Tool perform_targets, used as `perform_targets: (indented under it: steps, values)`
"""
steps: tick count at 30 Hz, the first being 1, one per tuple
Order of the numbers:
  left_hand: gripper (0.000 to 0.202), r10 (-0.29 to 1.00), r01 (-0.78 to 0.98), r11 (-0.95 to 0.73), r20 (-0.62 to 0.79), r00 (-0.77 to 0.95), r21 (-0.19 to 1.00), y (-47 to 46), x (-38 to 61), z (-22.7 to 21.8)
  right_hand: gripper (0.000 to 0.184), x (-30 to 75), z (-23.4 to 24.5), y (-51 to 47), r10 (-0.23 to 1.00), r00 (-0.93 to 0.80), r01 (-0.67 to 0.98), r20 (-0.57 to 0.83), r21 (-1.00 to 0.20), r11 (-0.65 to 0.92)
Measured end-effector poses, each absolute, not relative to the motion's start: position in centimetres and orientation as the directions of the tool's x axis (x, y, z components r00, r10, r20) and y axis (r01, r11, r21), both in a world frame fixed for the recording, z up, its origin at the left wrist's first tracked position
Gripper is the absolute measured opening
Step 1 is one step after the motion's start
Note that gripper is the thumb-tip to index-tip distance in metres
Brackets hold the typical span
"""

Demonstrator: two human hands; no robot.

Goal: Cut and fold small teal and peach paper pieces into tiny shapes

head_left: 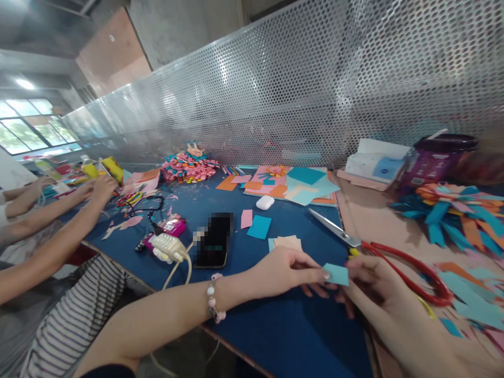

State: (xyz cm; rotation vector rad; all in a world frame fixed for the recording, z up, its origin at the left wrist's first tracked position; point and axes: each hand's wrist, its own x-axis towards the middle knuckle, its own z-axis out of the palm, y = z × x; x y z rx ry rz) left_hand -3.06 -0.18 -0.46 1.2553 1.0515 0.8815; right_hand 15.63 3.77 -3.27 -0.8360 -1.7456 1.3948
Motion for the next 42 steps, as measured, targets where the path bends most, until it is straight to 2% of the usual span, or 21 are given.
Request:
perform_targets:
  steps: [2,7,11,14,24,30,34,42]
  values:
    - [0.039,0.947,0.024,0.129,-0.130,0.293,0.991,-0.2,-3.0,-0.5,0.022,15.6,-3.2,3.7,0.853,-0.498,0.059,0.158,-0.975,0.215]
    - [0.033,0.955,-0.014,0.150,-0.141,0.260,0.989,-0.3,-3.0,-0.3,0.012,15.8,-2.5,3.2,0.833,-0.500,0.221,0.235,-0.896,0.385]
    - [0.031,0.980,-0.007,0.106,-0.103,0.170,0.994,-0.3,-2.9,0.0,0.015,15.7,-1.9,2.8,0.822,-0.505,0.261,0.262,-0.862,0.435]
    - [0.031,0.983,0.006,0.086,-0.086,0.161,0.996,-0.2,-2.8,-0.1,0.019,15.5,-1.8,2.7,0.806,-0.530,0.231,0.264,-0.869,0.437]
    - [0.034,0.952,-0.002,0.115,-0.110,0.287,0.993,-0.9,-2.5,-0.1,0.018,15.6,-1.7,2.7,0.826,-0.483,0.225,0.291,-0.870,0.438]
    - [0.040,0.929,-0.042,0.112,-0.089,0.358,0.993,-0.8,-2.5,-0.1,0.019,15.5,-1.5,2.9,0.865,-0.451,0.188,0.219,-0.924,0.332]
    - [0.040,0.934,-0.030,0.084,-0.068,0.350,0.996,-0.8,-2.7,-0.2,0.022,15.5,-1.3,2.9,0.861,-0.463,0.170,0.211,-0.932,0.320]
    - [0.036,0.938,0.009,0.118,-0.114,0.328,0.993,-0.7,-2.5,-0.3,0.017,15.6,-2.1,3.2,0.849,-0.484,0.195,0.211,-0.920,0.340]
